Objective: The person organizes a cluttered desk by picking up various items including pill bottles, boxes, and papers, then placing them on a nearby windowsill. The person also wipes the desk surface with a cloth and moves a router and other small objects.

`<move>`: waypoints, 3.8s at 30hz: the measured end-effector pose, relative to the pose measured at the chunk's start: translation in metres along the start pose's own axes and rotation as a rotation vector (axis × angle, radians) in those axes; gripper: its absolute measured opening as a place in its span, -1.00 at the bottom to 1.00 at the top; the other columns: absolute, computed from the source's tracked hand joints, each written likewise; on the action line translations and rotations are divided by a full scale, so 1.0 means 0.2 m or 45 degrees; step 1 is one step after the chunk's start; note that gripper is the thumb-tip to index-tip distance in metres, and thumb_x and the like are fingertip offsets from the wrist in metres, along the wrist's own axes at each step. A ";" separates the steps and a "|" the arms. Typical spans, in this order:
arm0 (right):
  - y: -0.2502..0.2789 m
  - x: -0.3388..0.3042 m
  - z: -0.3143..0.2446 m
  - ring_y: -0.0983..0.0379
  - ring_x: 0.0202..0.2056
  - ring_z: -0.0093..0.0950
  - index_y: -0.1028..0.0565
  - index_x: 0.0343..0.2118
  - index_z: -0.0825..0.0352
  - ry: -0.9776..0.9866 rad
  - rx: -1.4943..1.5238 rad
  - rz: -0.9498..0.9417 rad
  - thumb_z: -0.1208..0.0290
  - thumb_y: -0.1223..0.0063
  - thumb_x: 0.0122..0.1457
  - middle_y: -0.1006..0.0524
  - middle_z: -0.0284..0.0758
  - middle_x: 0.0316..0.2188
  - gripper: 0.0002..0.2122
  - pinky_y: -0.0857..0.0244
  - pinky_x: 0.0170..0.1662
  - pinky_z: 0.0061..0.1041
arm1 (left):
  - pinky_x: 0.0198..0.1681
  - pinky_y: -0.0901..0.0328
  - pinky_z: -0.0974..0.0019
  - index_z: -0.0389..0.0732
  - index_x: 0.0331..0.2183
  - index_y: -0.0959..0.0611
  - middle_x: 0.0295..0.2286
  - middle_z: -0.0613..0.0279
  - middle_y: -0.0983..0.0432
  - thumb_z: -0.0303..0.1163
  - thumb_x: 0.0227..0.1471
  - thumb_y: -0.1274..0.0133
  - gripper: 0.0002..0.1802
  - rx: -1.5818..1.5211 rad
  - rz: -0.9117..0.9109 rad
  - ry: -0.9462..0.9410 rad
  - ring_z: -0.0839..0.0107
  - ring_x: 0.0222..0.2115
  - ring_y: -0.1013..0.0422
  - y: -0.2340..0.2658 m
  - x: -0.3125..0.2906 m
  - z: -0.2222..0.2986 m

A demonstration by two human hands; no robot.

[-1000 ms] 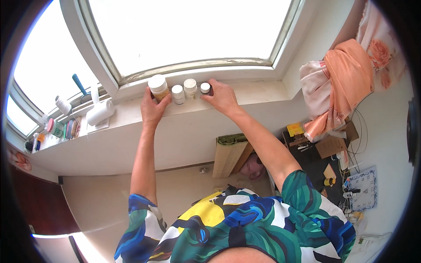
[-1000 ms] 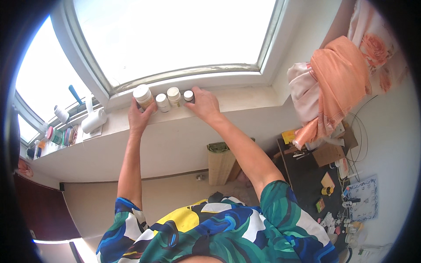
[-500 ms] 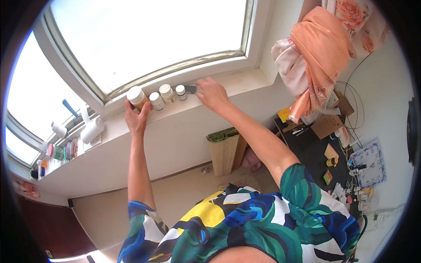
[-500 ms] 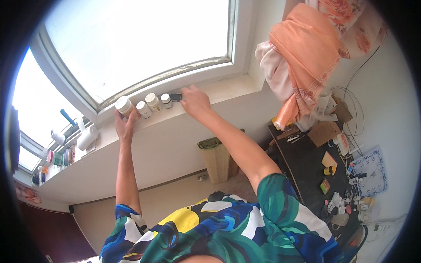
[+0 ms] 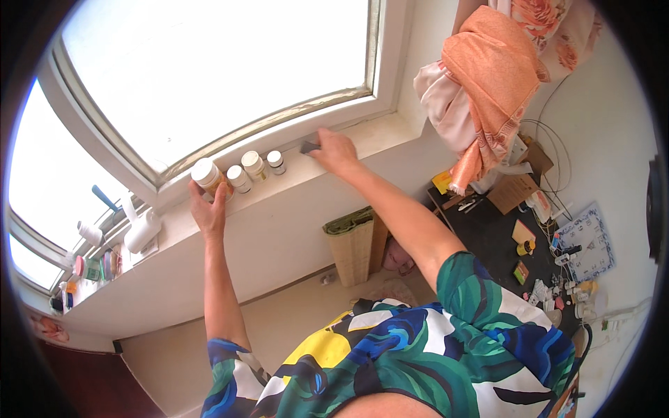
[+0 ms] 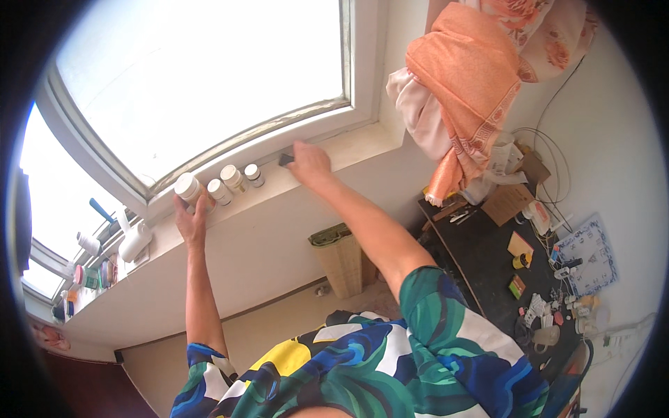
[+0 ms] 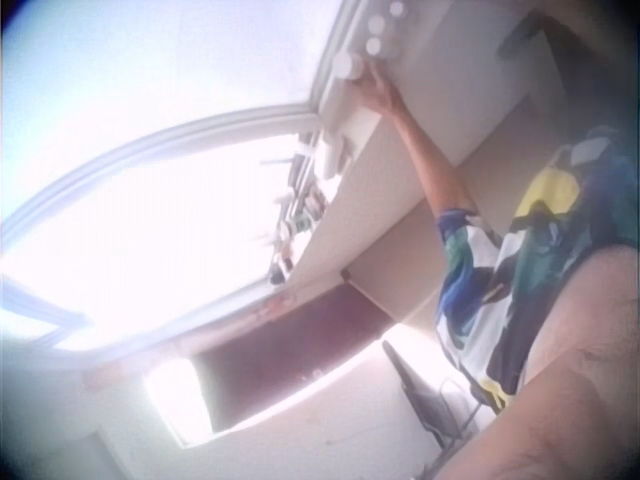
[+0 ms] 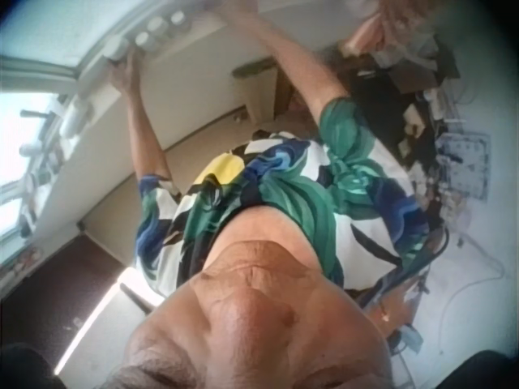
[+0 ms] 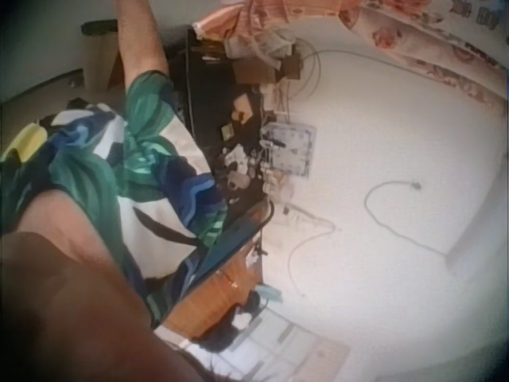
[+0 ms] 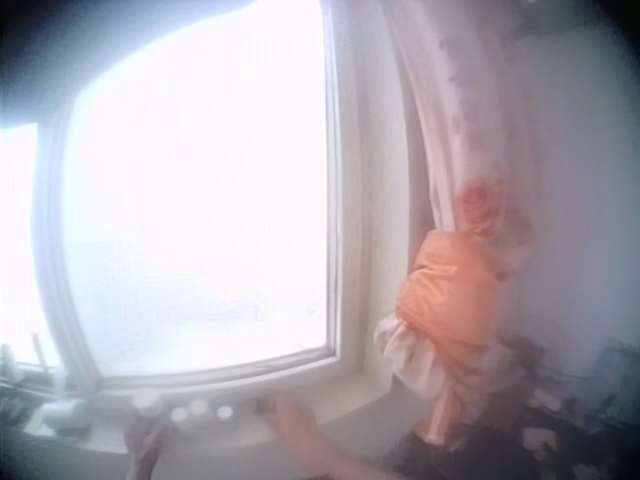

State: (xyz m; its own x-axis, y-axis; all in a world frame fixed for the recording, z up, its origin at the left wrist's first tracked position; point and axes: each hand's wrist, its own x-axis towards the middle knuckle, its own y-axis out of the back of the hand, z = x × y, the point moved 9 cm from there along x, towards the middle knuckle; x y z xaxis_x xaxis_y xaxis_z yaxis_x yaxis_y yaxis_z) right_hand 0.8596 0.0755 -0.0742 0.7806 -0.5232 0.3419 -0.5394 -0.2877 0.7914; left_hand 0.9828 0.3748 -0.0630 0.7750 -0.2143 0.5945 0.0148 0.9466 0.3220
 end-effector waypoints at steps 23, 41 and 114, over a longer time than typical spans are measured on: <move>0.47 -0.15 0.56 -0.42 -0.23 -0.22 -0.48 -0.42 0.33 0.200 -0.403 0.568 0.33 0.06 0.09 -0.50 -0.23 -0.31 -0.83 -0.31 -0.24 -0.26 | -0.14 -0.28 0.21 -0.23 -0.07 -0.42 -0.23 0.04 -0.50 -0.15 -0.07 -0.16 -0.44 0.044 -0.010 -0.035 0.22 -0.18 -0.43 -0.03 0.01 -0.02; 0.39 -0.25 0.53 -0.22 0.01 -0.19 -0.41 -0.18 0.39 0.096 -0.267 0.400 0.30 0.01 0.02 -0.36 -0.15 -0.05 -0.67 -0.07 0.03 -0.17 | -0.15 -0.29 0.18 -0.34 0.00 -0.37 -0.17 -0.06 -0.45 -0.04 -0.02 -0.10 -0.32 0.212 -0.032 -0.058 0.15 -0.19 -0.41 -0.04 0.09 -0.29; 1.03 -3.11 2.97 -0.46 -0.15 -0.20 -0.47 -0.28 0.45 -1.693 -0.135 -0.005 -0.02 -0.31 -0.34 -0.51 -0.08 -0.22 -0.36 -0.33 -0.11 -0.31 | -0.17 -0.31 0.36 -0.22 0.02 -0.39 -0.17 0.03 -0.46 -0.31 0.04 -0.04 -0.51 -0.431 -1.523 0.685 0.36 -0.22 -0.41 -1.43 -2.36 0.02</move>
State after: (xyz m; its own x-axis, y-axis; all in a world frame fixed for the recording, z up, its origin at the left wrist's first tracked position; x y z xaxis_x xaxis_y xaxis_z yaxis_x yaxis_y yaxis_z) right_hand 0.0746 -0.1345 -0.4252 -0.1507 -0.9194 -0.3633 -0.4634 -0.2589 0.8475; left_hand 0.6088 0.2034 -0.4329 0.3263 -0.8949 -0.3045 0.9412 0.2776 0.1927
